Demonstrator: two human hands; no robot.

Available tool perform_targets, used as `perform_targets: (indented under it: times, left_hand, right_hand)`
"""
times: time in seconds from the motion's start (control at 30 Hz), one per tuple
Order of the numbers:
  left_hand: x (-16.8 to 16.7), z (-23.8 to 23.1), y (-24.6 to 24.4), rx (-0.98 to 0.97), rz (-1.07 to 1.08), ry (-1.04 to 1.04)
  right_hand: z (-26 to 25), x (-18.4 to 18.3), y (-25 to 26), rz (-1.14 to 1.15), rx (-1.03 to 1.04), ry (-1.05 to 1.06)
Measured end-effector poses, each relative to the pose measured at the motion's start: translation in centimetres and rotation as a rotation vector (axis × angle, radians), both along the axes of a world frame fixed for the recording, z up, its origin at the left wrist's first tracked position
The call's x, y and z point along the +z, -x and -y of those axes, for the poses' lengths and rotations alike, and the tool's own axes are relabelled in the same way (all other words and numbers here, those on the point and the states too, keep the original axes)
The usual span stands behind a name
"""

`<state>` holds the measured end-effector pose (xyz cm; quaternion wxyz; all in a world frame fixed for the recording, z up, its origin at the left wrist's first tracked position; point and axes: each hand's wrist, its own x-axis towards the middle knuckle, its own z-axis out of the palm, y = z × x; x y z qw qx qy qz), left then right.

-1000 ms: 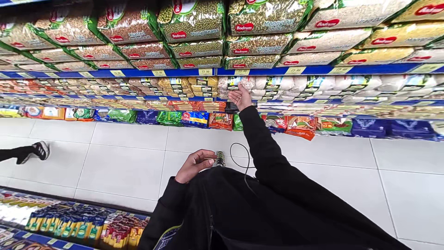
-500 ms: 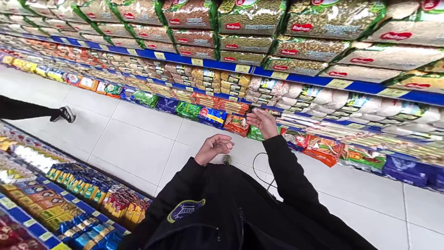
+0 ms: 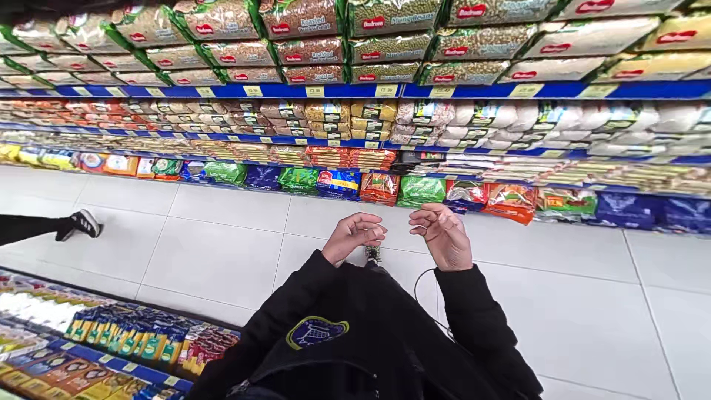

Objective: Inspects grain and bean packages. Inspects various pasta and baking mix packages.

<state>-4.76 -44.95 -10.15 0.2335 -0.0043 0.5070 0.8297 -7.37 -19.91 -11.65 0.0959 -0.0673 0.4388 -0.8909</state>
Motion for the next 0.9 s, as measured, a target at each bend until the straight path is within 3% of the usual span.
perform_targets:
  times: [0.13,0.3,0.67,0.9]
  left_hand:
    - [-0.5,-0.4,-1.6,0.010,-0.051,-0.101]
    - [0.2,-1.2,-3.1,-0.057,-0.095,-0.078]
    - [0.3,-5.6,-3.8,0.008,-0.107,-0.032]
    - [1.2,-9.0,-3.2,0.088,-0.194,0.047]
  right_hand:
    - [0.3,-0.3,-4.6,0.068,-0.102,0.043]
    - [0.2,1.9,-9.0,0.048,-0.215,0.020]
    - [-4.1,3.9,-10.5,0.027,-0.298,-0.068]
    - [-7.7,4.2,-11.1,-0.071,-0.350,-0.248]
